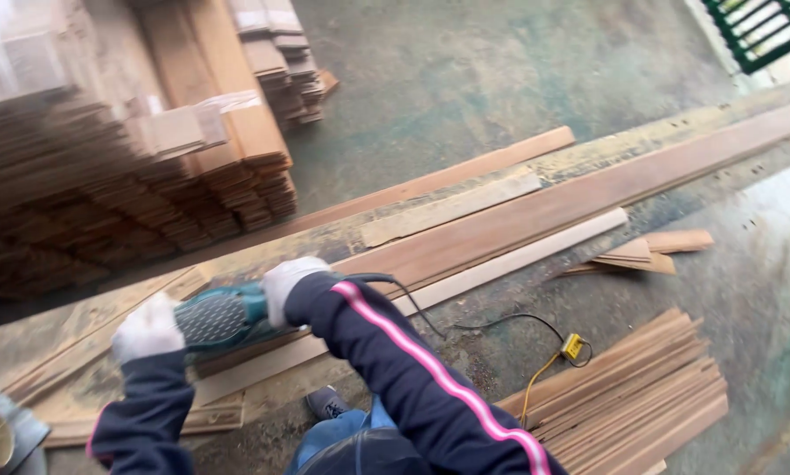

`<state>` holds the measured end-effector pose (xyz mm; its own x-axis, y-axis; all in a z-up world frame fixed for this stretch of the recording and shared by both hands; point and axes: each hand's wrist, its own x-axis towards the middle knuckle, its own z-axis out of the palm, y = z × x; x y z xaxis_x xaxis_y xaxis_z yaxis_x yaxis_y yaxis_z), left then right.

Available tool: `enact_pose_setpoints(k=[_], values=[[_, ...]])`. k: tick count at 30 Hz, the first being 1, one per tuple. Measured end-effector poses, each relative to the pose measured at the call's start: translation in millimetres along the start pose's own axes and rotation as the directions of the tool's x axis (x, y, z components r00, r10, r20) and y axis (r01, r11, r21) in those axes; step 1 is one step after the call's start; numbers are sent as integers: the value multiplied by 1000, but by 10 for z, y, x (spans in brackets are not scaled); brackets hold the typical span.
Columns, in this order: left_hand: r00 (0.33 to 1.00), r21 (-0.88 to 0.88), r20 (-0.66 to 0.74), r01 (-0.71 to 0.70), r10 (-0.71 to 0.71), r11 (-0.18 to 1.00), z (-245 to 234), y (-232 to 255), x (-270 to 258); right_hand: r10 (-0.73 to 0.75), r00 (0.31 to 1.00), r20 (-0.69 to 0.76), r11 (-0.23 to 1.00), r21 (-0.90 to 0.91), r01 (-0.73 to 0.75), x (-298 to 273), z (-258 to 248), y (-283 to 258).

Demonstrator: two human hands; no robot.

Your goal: Sanding long wooden planks using an orbital sander and manual sandpaper.

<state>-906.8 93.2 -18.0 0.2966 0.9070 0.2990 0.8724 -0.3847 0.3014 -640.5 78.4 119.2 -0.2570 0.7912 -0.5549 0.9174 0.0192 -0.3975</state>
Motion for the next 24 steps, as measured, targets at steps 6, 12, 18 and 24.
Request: enact_pose_setpoints(k=[6, 12, 18, 24], values=[[978, -178, 140, 181, -157, 967, -52, -186, -67, 21, 1000, -12, 999, 50, -20, -17, 60, -104], [802, -362, 246, 596, -544, 717, -107, 332, 49, 13, 1000, -15, 997, 74, -11, -102, 140, 118], [792, -393, 256, 609, -554, 689, 100, 942, 196, -5, 1000, -18, 998, 60, 6, -410, 20, 590], [859, -353, 197, 513, -473, 783, 518, 1449, 60, -13, 1000, -15, 1000, 27, 13, -707, -38, 1318]])
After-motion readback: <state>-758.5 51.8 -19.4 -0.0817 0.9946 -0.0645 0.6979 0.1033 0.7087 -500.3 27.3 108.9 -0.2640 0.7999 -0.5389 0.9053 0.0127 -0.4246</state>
